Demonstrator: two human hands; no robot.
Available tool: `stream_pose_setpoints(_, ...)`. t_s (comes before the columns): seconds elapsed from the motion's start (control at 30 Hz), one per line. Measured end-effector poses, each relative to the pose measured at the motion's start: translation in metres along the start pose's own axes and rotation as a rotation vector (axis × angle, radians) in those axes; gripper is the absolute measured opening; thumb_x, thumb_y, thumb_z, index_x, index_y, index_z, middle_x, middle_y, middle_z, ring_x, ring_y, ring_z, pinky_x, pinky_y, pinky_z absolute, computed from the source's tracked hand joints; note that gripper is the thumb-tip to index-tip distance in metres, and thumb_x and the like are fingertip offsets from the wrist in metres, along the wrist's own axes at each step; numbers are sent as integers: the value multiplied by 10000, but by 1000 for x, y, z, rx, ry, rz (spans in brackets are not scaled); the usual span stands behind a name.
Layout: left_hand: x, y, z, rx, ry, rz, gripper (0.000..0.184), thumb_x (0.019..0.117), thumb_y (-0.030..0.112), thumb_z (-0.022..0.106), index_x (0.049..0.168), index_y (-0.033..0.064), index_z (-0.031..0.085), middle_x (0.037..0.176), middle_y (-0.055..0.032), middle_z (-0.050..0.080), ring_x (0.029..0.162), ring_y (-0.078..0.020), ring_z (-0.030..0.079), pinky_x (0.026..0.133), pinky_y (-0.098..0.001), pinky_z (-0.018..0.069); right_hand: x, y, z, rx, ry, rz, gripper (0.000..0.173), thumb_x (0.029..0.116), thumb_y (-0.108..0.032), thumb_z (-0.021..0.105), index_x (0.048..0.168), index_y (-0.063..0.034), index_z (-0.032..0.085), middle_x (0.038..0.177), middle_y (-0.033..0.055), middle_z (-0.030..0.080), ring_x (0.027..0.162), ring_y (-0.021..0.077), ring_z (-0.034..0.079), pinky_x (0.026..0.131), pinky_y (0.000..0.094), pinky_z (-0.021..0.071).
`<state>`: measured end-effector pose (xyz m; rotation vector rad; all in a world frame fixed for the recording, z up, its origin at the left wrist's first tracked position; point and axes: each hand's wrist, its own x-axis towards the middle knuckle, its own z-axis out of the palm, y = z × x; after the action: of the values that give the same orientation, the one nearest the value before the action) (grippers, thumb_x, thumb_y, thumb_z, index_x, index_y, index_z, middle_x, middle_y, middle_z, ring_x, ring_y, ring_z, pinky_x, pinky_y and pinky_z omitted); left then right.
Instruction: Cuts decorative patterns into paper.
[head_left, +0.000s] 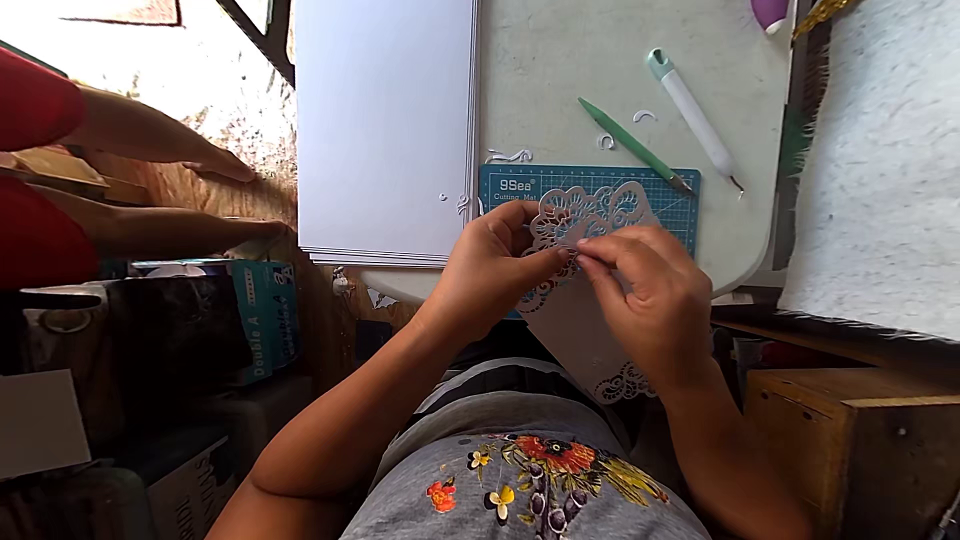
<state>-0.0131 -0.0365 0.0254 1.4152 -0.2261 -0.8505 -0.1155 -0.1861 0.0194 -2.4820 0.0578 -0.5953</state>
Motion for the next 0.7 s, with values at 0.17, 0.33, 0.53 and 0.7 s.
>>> stream_pose_setpoints(0.17,-1,-2,1,58,-19,65,301,892,-78,673,1162,26,586,975,-16,728,853,-46,710,777,-209,598,1,0,-3,-69,-61,-44,100,958,-25,658,982,17,746,975,179,714,968,302,691,885,383,537)
stream_pose_setpoints(0.33,-6,-1,3,201,-37,136,312,890,-55,699,1178,25,605,979,-19,723,815,-28,696,731,-175,585,11,0,-12,-41,-218,-22,50,936,-29,653,927,13,680,914,164,643,886,291,647,788,376,531)
stream_pose_setpoints(0.53,-6,-3,6,235,-35,210,325,871,-69,700,1175,4,610,983,-21,724,837,-13,692,759,-165,581,17,3,-14,-30,-271,-39,59,896,-33,632,898,21,656,910,174,599,870,307,613,751,379,504)
stream_pose_setpoints(0.7,-10,-3,5,281,-27,206,315,889,-60,700,1183,18,618,972,-27,724,798,-21,689,710,-162,576,15,6,-18,10,-266,-23,49,916,-30,597,908,5,630,938,163,603,861,262,605,740,335,495)
